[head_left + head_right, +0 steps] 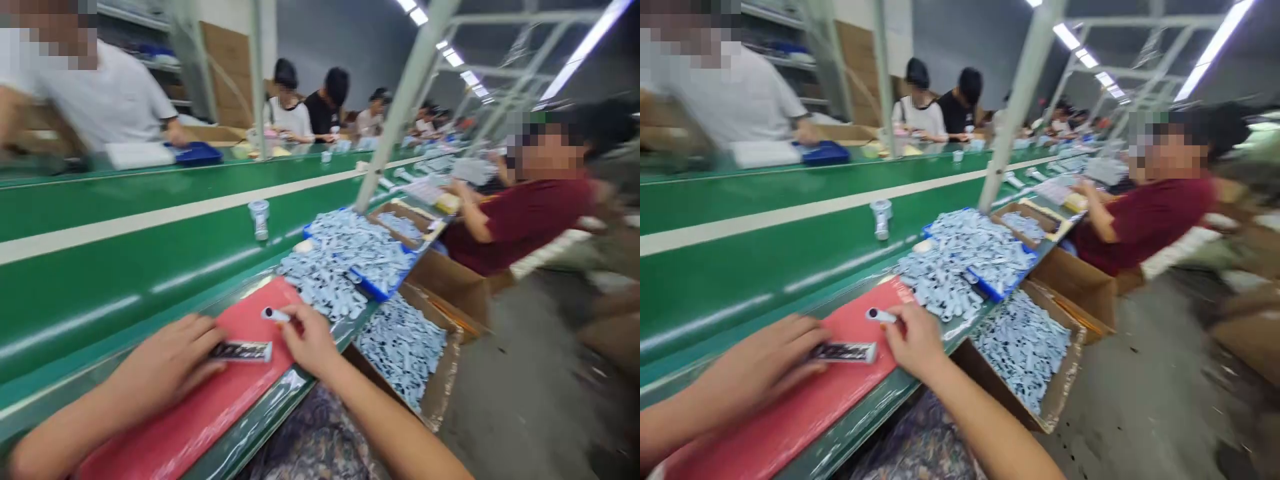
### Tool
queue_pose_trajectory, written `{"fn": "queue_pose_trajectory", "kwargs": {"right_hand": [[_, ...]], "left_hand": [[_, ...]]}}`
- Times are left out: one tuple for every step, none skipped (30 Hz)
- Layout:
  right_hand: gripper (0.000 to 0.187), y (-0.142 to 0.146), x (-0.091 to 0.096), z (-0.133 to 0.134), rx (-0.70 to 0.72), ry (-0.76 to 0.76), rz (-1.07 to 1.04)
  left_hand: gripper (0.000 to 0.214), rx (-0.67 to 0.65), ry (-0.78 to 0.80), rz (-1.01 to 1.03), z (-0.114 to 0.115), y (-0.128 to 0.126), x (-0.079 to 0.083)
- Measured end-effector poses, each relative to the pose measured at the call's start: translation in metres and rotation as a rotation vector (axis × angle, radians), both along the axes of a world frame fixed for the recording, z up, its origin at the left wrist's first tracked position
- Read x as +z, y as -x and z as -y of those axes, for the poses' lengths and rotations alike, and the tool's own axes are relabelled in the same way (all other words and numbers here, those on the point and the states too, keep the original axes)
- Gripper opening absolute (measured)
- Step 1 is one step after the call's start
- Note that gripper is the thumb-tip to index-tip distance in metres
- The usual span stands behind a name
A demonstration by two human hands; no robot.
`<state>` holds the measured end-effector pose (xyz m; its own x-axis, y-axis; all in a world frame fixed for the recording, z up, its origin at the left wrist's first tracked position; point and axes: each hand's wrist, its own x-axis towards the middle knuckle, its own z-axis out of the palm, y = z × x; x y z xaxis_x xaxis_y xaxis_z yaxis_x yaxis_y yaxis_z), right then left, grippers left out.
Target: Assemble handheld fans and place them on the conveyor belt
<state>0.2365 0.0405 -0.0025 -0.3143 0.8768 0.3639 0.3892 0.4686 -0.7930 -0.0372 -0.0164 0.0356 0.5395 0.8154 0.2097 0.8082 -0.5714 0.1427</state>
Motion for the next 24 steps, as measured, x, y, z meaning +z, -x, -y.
{"fn": "queue_pose_trajectory", "kwargs": {"right_hand": [[0.014, 0.0, 0.006, 0.003, 0.055, 0.005, 0.007], [0.014, 0.001, 0.012, 0.006, 0.106, -0.019, 0.049], [0.014, 0.002, 0.018, 0.01, 0.158, -0.044, 0.083], [0.014, 0.005, 0.024, 0.015, 0.2, -0.079, 0.125], [0.015, 0.009, 0.029, 0.021, 0.228, -0.115, 0.167], [0.015, 0.014, 0.033, 0.026, 0.241, -0.148, 0.205], [0.015, 0.019, 0.036, 0.03, 0.239, -0.177, 0.245], [0.014, 0.024, 0.037, 0.034, 0.228, -0.202, 0.285], [0.014, 0.03, 0.037, 0.037, 0.217, -0.222, 0.324], [0.013, 0.035, 0.037, 0.038, 0.209, -0.233, 0.361], [0.013, 0.039, 0.037, 0.039, 0.207, -0.239, 0.394], [0.013, 0.042, 0.037, 0.039, 0.21, -0.24, 0.423], [0.014, 0.044, 0.038, 0.038, 0.213, -0.236, 0.448], [0.014, 0.044, 0.039, 0.038, 0.216, -0.229, 0.468], [0.015, 0.044, 0.041, 0.038, 0.218, -0.222, 0.481], [0.017, 0.044, 0.043, 0.038, 0.218, -0.212, 0.488], [0.02, 0.043, 0.045, 0.038, 0.219, -0.198, 0.486], [0.022, 0.043, 0.046, 0.037, 0.22, -0.175, 0.477], [0.024, 0.043, 0.046, 0.037, 0.214, -0.147, 0.455], [0.023, 0.043, 0.045, 0.035, 0.204, -0.111, 0.421], [0.021, 0.044, 0.042, 0.033, 0.2, -0.064, 0.374], [0.017, 0.045, 0.039, 0.031, 0.206, -0.008, 0.32], [0.013, 0.045, 0.036, 0.028, 0.223, 0.046, 0.263], [0.009, 0.045, 0.033, 0.025, 0.249, 0.094, 0.211]], "left_hand": [[0.03, 0.028, 0.042, -0.029, 0.002, -0.004, 0.005], [0.032, 0.046, 0.083, -0.046, 0.003, -0.007, 0.008], [0.033, 0.056, 0.109, -0.044, 0.004, -0.009, 0.011], [0.033, 0.067, 0.128, -0.035, 0.005, -0.011, 0.012], [0.032, 0.071, 0.143, -0.018, 0.007, -0.012, 0.014], [0.03, 0.073, 0.154, 0.003, 0.008, -0.013, 0.015], [0.028, 0.07, 0.164, 0.026, 0.01, -0.014, 0.017], [0.028, 0.063, 0.168, 0.054, 0.011, -0.014, 0.018], [0.029, 0.053, 0.168, 0.086, 0.012, -0.014, 0.02], [0.03, 0.042, 0.167, 0.122, 0.013, -0.013, 0.02], [0.031, 0.028, 0.164, 0.161, 0.013, -0.012, 0.021], [0.032, 0.014, 0.164, 0.199, 0.013, -0.011, 0.021], [0.032, 0.002, 0.169, 0.234, 0.013, -0.009, 0.02], [0.029, -0.006, 0.179, 0.263, 0.013, -0.008, 0.019], [0.025, -0.007, 0.189, 0.284, 0.012, -0.006, 0.017], [0.022, -0.002, 0.196, 0.299, 0.012, -0.004, 0.016], [0.02, 0.011, 0.198, 0.309, 0.012, -0.002, 0.013], [0.019, 0.028, 0.196, 0.317, 0.012, -0.001, 0.011], [0.019, 0.038, 0.2, 0.317, 0.011, 0.0, 0.009], [0.019, 0.046, 0.205, 0.316, 0.011, 0.001, 0.006], [0.019, 0.053, 0.208, 0.318, 0.01, 0.001, 0.004], [0.02, 0.061, 0.208, 0.321, 0.01, 0.001, 0.003], [0.02, 0.07, 0.199, 0.326, 0.009, 0.001, 0.002], [0.02, 0.071, 0.179, 0.33, 0.009, 0.001, 0.001]]}}
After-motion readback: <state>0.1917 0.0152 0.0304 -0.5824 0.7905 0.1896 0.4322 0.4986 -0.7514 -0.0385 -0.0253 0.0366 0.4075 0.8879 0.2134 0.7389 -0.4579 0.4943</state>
